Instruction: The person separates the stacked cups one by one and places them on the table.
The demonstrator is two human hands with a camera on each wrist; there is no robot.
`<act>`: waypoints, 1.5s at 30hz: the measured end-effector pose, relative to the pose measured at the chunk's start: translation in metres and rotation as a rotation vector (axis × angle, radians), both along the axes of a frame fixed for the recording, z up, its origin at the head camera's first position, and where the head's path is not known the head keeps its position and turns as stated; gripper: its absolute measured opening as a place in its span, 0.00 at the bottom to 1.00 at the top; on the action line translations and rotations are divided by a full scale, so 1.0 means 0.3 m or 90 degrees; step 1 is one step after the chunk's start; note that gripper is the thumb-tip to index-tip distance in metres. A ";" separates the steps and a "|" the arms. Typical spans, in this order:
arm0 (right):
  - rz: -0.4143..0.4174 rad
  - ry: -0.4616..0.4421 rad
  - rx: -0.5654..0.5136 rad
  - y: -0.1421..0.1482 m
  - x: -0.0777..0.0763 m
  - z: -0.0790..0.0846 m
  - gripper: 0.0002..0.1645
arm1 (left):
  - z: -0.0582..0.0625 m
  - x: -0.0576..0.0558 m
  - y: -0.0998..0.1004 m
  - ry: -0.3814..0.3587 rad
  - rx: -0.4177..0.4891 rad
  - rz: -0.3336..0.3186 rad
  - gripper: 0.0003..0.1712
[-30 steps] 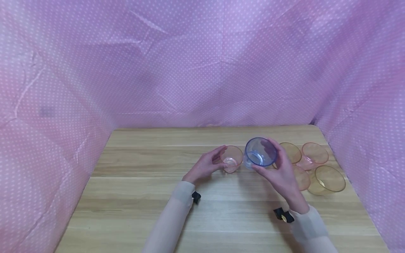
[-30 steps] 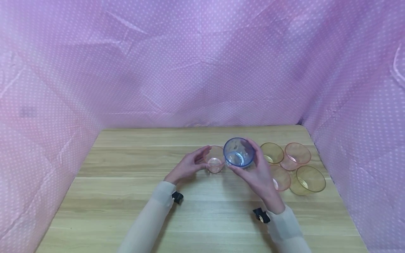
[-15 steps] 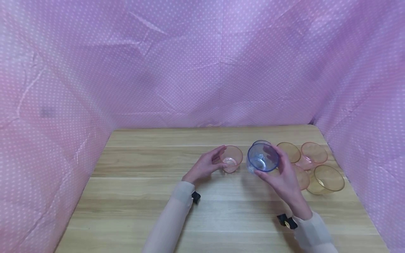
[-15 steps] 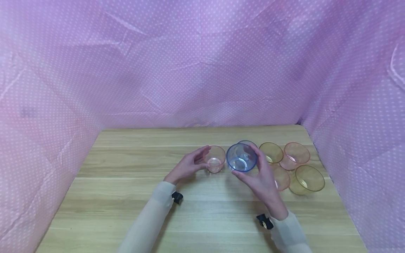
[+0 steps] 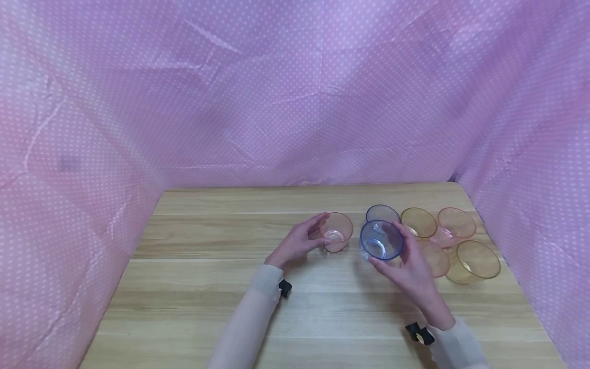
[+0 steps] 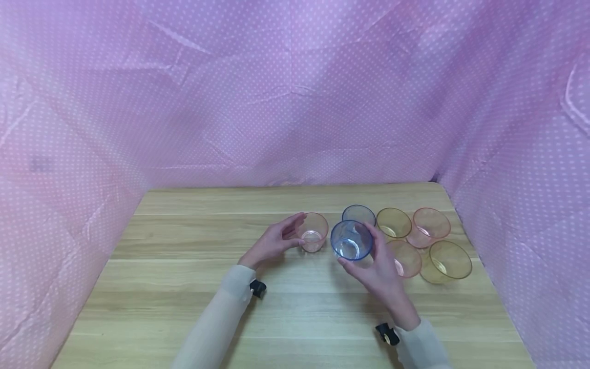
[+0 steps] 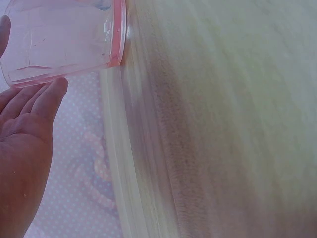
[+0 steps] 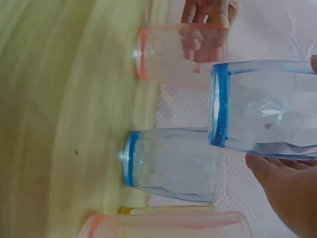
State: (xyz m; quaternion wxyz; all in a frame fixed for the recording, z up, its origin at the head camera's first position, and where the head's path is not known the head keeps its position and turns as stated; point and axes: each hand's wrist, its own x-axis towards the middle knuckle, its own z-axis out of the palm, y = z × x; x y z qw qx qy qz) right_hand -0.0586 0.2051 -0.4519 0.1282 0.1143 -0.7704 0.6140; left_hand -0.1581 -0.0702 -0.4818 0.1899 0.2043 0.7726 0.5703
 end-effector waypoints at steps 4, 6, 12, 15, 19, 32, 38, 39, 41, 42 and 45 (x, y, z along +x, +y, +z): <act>-0.008 -0.024 0.016 -0.003 0.010 -0.014 0.59 | 0.001 0.001 -0.001 0.001 -0.002 -0.002 0.44; -0.013 -0.036 0.029 -0.004 0.014 -0.017 0.60 | 0.001 0.001 0.000 0.005 -0.005 -0.002 0.44; -0.018 -0.090 0.073 -0.004 0.023 -0.027 0.61 | -0.002 0.001 0.001 0.017 -0.012 -0.003 0.44; -0.022 -0.100 0.097 -0.009 0.026 -0.032 0.58 | 0.000 0.001 0.001 0.017 -0.014 -0.002 0.44; -0.027 -0.097 0.117 -0.015 0.030 -0.044 0.55 | -0.001 0.003 0.001 0.016 -0.022 0.001 0.44; -0.034 -0.117 0.193 0.001 0.042 -0.087 0.57 | -0.009 0.003 0.003 0.034 -0.028 0.000 0.45; -0.040 -0.125 0.192 0.011 0.053 -0.106 0.58 | -0.010 0.008 0.003 0.033 -0.026 0.000 0.45; -0.041 -0.126 0.190 0.012 0.055 -0.108 0.58 | -0.010 0.009 0.004 0.032 -0.025 0.001 0.45; -0.044 -0.126 0.193 0.015 0.059 -0.110 0.58 | -0.009 0.011 0.005 0.031 -0.024 0.002 0.45; -0.047 -0.126 0.196 0.016 0.061 -0.110 0.57 | -0.009 0.012 0.005 0.030 -0.024 0.003 0.45; -0.051 -0.130 0.204 0.020 0.065 -0.111 0.56 | -0.008 0.015 0.008 0.029 -0.025 0.007 0.45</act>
